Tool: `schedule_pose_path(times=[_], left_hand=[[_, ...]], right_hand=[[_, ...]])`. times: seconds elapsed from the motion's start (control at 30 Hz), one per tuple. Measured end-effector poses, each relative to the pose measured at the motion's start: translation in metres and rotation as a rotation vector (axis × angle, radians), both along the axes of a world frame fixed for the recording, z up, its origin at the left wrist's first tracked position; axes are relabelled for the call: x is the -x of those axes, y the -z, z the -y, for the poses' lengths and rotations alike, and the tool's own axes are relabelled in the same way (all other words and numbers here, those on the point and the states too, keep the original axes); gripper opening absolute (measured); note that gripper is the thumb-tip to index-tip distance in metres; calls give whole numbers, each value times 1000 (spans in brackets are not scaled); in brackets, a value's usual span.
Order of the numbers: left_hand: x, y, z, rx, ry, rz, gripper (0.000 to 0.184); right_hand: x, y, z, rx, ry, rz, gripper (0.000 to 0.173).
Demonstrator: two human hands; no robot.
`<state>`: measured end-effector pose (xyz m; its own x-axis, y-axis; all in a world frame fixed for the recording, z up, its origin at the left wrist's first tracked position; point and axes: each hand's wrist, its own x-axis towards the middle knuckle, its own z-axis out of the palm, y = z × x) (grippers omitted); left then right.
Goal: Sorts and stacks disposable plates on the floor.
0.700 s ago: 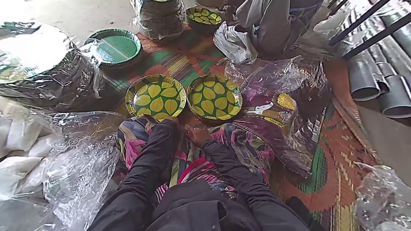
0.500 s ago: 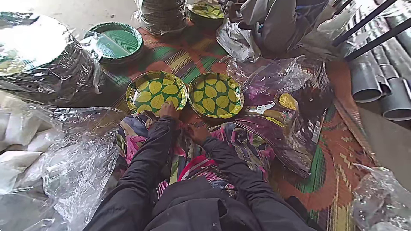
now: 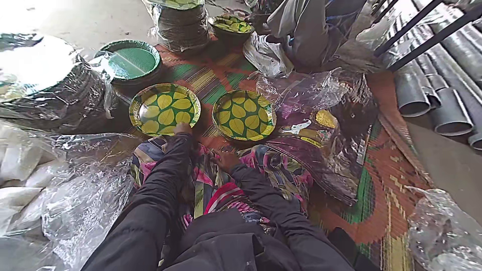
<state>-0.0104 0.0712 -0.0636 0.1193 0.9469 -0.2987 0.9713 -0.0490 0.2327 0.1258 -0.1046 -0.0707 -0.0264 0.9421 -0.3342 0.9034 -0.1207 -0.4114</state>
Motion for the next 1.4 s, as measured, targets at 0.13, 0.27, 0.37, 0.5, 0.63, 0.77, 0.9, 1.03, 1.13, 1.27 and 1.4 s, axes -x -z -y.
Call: schedule_pose_path(times=[0.13,0.27,0.37,0.5,0.63,0.77,0.9,1.03,1.13,1.27,1.4], left_hand=[[-20,-91,60,359,162,-150,43],[-15,-28,40,30,110,-28,28],[-14,-17,27,-29,59,-16,26],[-11,-19,27,-100,37,-2,25],[-2,-23,18,-221,2,62,34],[1,-34,29,-546,151,159,33],[-3,-18,40,-1024,621,495,23],[-19,-8,57,-1056,871,539,21],[-29,1,63,-1097,964,527,19],[-29,-4,66,-1043,790,460,18],[-11,-24,40,-450,344,271,46]], right_hand=[[1,-1,0,37,-9,-21,62],[-1,0,-1,39,-16,-11,62],[0,1,-2,42,-28,7,62],[-1,2,-2,41,-27,13,61],[-1,1,-3,52,-33,5,63],[1,18,6,-452,32,47,47],[-15,8,5,-1143,161,244,46],[-59,-7,8,-1048,195,385,52],[-81,8,18,-899,177,341,45],[-85,17,17,-916,294,432,48],[-94,15,7,-445,385,346,40]])
